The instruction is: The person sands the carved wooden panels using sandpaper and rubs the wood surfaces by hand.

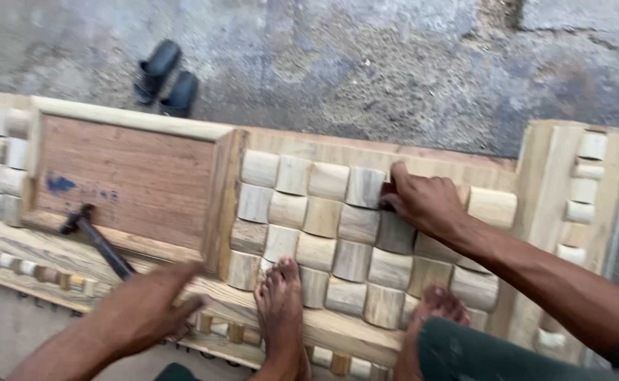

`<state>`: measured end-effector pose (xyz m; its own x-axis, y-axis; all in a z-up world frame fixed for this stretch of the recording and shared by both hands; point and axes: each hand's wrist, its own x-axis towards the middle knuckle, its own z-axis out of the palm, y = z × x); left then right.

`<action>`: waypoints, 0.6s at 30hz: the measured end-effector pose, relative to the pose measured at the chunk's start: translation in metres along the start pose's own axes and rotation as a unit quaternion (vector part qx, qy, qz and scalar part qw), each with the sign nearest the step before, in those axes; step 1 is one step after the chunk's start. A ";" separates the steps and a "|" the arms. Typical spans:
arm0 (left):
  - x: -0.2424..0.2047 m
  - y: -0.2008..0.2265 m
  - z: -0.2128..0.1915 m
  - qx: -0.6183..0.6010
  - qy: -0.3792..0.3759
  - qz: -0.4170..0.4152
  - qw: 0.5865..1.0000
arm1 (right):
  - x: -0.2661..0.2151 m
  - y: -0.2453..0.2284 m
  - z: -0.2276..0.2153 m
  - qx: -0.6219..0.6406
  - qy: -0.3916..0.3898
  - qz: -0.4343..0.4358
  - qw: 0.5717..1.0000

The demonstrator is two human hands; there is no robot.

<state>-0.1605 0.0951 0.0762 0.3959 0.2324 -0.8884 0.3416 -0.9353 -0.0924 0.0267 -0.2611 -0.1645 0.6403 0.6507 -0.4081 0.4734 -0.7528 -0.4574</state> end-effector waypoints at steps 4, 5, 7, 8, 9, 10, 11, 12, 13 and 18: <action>-0.002 -0.001 -0.010 -0.098 -0.047 -0.022 0.994 | -0.028 0.027 -0.014 -0.008 0.018 -0.006 1.000; 0.001 -0.004 -0.015 -0.098 -0.040 -0.024 0.994 | -0.035 0.038 -0.019 -0.008 0.009 0.035 0.999; 0.003 -0.010 -0.019 -0.092 -0.029 -0.092 0.991 | -0.028 0.041 -0.015 -0.006 -0.002 0.077 0.997; 0.003 -0.009 -0.016 -0.090 -0.031 -0.093 0.991 | -0.014 0.033 -0.007 0.038 0.046 0.017 0.998; 0.008 -0.001 -0.012 -0.040 -0.038 -0.081 0.995 | -0.008 0.028 -0.005 0.080 0.096 -0.038 0.991; 0.009 0.005 -0.010 0.012 -0.045 -0.068 0.997 | -0.004 0.021 -0.003 0.079 0.094 -0.033 0.992; 0.007 0.006 -0.015 0.014 -0.039 -0.075 0.996 | 0.014 0.005 0.000 0.051 0.065 -0.012 0.996; 0.005 0.009 -0.018 -0.024 -0.086 -0.068 0.994 | 0.027 -0.004 -0.002 0.023 0.037 0.010 0.999; 0.001 0.010 -0.018 -0.057 -0.144 -0.054 0.986 | 0.024 -0.002 -0.003 0.030 0.035 0.014 0.999; 0.006 -0.010 -0.031 -0.074 0.025 -0.085 0.993 | -0.015 0.042 -0.014 0.025 0.031 0.052 0.998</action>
<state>-0.1351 0.1144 0.0859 0.3625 0.3991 -0.8422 0.5271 -0.8331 -0.1679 0.0452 -0.3040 -0.1665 0.7211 0.5614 -0.4059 0.3735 -0.8085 -0.4547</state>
